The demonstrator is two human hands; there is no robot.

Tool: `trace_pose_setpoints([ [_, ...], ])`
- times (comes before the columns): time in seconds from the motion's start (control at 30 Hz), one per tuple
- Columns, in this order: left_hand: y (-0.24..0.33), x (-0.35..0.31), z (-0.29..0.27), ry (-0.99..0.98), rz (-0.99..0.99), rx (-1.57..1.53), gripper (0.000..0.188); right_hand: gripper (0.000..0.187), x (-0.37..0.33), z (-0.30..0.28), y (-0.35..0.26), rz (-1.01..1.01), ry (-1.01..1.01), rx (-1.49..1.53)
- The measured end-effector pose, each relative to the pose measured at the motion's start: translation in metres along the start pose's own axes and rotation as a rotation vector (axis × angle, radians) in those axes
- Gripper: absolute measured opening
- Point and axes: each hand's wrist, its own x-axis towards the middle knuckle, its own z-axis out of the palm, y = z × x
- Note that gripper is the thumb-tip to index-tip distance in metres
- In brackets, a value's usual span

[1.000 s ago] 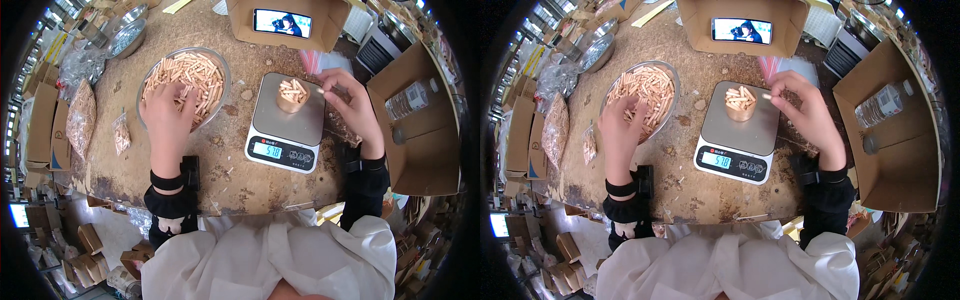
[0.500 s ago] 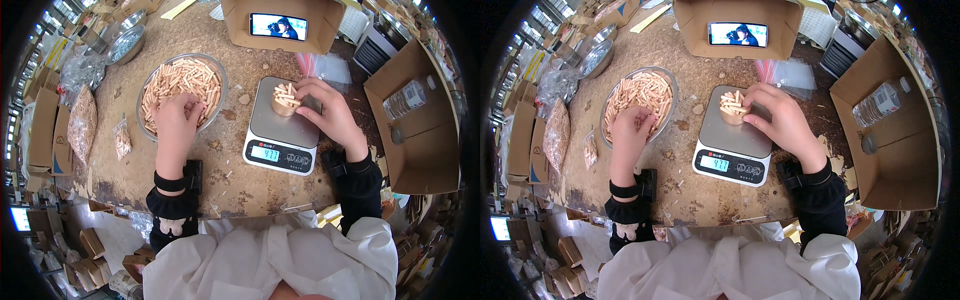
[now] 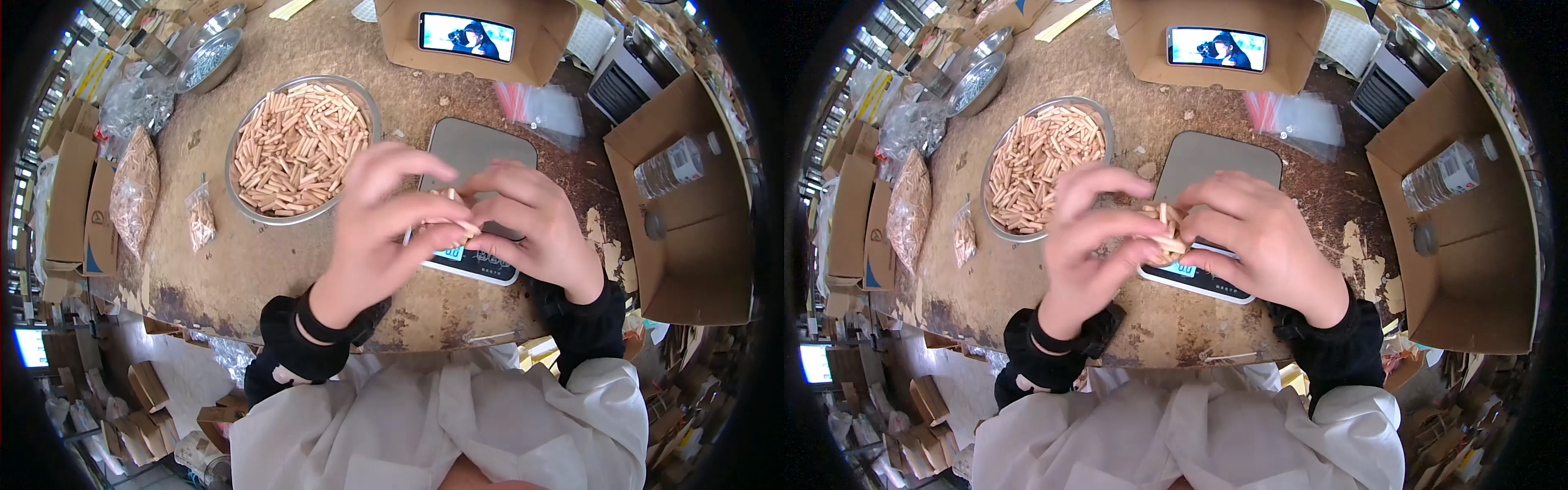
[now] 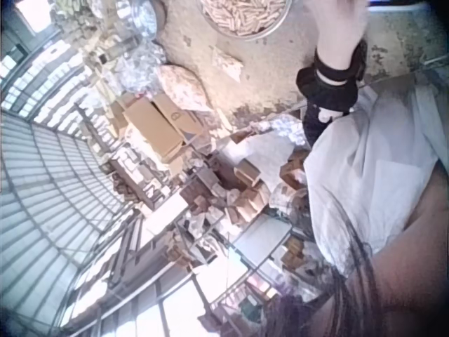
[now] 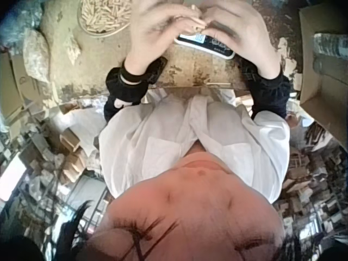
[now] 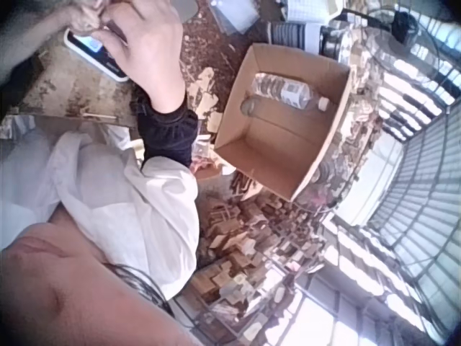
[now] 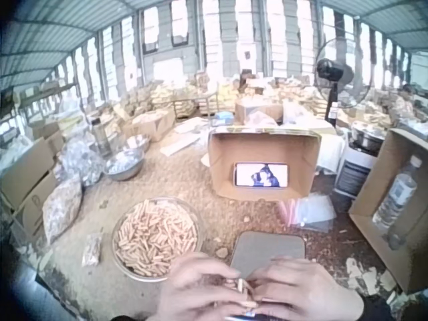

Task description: The person weighs small cylindrical pellets on a digital scale and transfers them into small plastic bags. They repeatedly scoop pellets from a metal bowl, place them on the scale, and then pour them into bags, which are then sealed and set aside.

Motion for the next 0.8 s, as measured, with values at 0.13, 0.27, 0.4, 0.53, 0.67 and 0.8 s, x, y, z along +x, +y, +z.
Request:
trace_pose_setpoints([
  [0.13,0.000,-0.003,0.004,-0.021,-0.057,0.027,0.016,0.025,0.000,0.000,0.000,0.009,0.029,0.011],
  [0.27,-0.005,-0.008,0.006,0.165,-0.197,-0.016,0.012,0.025,-0.002,-0.004,0.005,0.052,0.010,-0.031],
  [0.4,0.007,-0.001,0.001,-0.003,-0.068,0.020,0.014,0.025,-0.007,-0.008,0.015,0.152,0.044,-0.079],
  [0.53,0.026,-0.010,0.027,-0.427,0.162,0.065,0.021,0.022,-0.011,-0.003,0.033,0.161,0.101,-0.117],
  [0.67,0.059,-0.019,0.063,-0.729,0.228,0.226,0.034,0.021,-0.015,-0.006,0.043,0.162,0.116,-0.146],
  [0.8,0.073,-0.025,0.100,-0.619,0.351,0.412,0.030,0.023,-0.019,-0.023,0.050,0.160,0.134,-0.136],
])
